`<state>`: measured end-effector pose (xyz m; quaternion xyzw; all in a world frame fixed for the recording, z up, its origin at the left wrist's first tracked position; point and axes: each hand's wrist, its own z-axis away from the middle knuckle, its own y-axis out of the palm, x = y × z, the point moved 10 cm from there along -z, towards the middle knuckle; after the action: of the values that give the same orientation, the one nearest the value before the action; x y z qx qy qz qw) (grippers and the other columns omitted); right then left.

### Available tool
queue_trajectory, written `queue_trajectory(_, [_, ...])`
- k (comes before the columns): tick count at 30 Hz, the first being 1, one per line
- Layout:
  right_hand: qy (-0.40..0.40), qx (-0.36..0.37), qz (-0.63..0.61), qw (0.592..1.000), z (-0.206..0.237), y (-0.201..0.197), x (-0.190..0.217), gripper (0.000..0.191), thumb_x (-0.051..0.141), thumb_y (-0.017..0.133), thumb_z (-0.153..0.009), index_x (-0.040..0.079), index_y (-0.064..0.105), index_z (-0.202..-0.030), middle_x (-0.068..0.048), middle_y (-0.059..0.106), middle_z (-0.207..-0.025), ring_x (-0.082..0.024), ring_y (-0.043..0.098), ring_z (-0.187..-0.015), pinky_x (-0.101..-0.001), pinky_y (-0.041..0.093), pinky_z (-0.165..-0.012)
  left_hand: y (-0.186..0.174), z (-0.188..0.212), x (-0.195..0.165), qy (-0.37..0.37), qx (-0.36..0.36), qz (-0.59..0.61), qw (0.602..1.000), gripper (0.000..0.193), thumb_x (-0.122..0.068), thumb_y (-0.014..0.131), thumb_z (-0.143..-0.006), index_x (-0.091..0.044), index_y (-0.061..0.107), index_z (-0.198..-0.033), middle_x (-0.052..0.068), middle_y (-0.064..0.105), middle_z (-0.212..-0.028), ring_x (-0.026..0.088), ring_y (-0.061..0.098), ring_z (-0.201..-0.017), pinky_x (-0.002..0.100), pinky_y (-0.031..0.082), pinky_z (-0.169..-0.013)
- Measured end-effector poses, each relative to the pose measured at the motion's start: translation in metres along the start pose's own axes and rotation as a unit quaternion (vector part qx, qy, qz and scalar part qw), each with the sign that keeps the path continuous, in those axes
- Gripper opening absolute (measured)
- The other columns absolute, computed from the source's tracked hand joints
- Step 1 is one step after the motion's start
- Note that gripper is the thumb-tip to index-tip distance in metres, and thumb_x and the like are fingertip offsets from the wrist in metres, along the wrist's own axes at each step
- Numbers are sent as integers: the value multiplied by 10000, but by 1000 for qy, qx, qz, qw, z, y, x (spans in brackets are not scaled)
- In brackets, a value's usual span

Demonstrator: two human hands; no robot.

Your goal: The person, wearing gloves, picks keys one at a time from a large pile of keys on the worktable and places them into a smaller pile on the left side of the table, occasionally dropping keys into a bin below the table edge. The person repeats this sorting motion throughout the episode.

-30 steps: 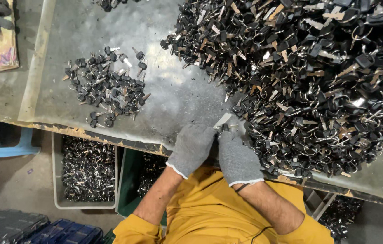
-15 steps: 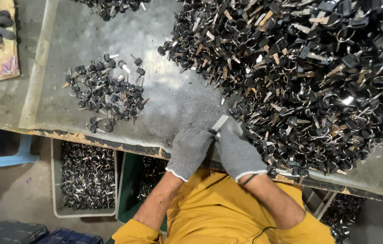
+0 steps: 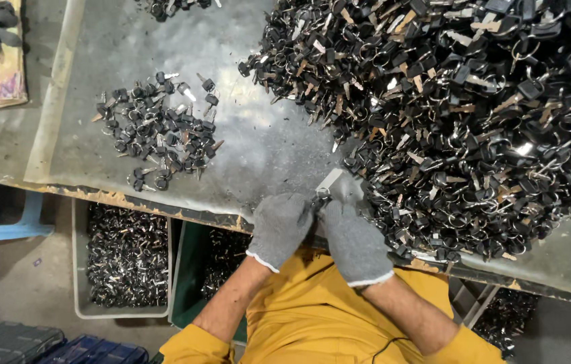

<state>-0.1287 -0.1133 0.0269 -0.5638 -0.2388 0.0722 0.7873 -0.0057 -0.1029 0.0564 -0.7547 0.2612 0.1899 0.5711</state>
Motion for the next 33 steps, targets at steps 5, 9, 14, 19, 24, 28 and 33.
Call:
queue_trajectory(5, [1,81,-102,991,-14,8,-3,249,284,574,-1006,46,534,-1066,-216,708,-872,-394,721,-761,-507,570,-638,-2,3,-9,-3,-13,-44,999,74,-134,708,-880,-101,642,-885,102,656,-792,325,676,-760,467,504,-683])
queue_trajectory(9, [-83,141,63,984,5,28,3,413,107,480,-1033,145,500,-1443,-217,656,-962,-345,730,-660,-445,634,-529,-30,2,1,-96,-54,10,994,232,-232,710,-869,-48,657,-999,141,664,-794,344,652,-686,478,496,-648])
queue_trajectory(14, [-76,107,65,989,20,55,0,233,202,554,-974,35,635,-1116,-224,699,-927,-392,717,-950,-457,561,-979,-13,-13,-25,-114,36,243,963,275,-249,631,-975,-69,669,-1180,133,727,-940,295,736,-821,420,589,-752])
queue_trajectory(19, [-126,65,3,990,6,46,0,239,244,638,-930,10,635,-979,-268,701,-933,-436,703,-920,-517,513,-1009,34,-58,-16,-89,185,-33,978,186,-291,666,-994,-109,704,-997,129,701,-794,296,709,-746,436,561,-700])
queue_trajectory(24, [93,59,-155,982,10,20,-32,458,289,602,-944,46,498,-1318,-264,707,-868,-456,718,-754,-541,593,-634,8,-45,-4,-46,85,107,990,317,-188,715,-844,-82,673,-1140,105,719,-959,282,719,-804,398,575,-723])
queue_trajectory(28, [20,-11,-159,987,3,-11,-8,438,306,604,-974,21,486,-1285,-263,710,-886,-463,713,-723,-531,587,-589,-1,-16,22,-120,77,61,988,274,-196,797,-803,-81,694,-1030,116,699,-806,329,691,-769,453,542,-704])
queue_trajectory(33, [53,20,-44,997,-16,-11,0,321,325,609,-949,52,522,-1095,-251,695,-938,-456,710,-666,-548,580,-542,-8,-9,4,-1,-4,30,1000,149,-95,704,-830,-88,687,-978,126,703,-906,356,690,-866,476,546,-774])
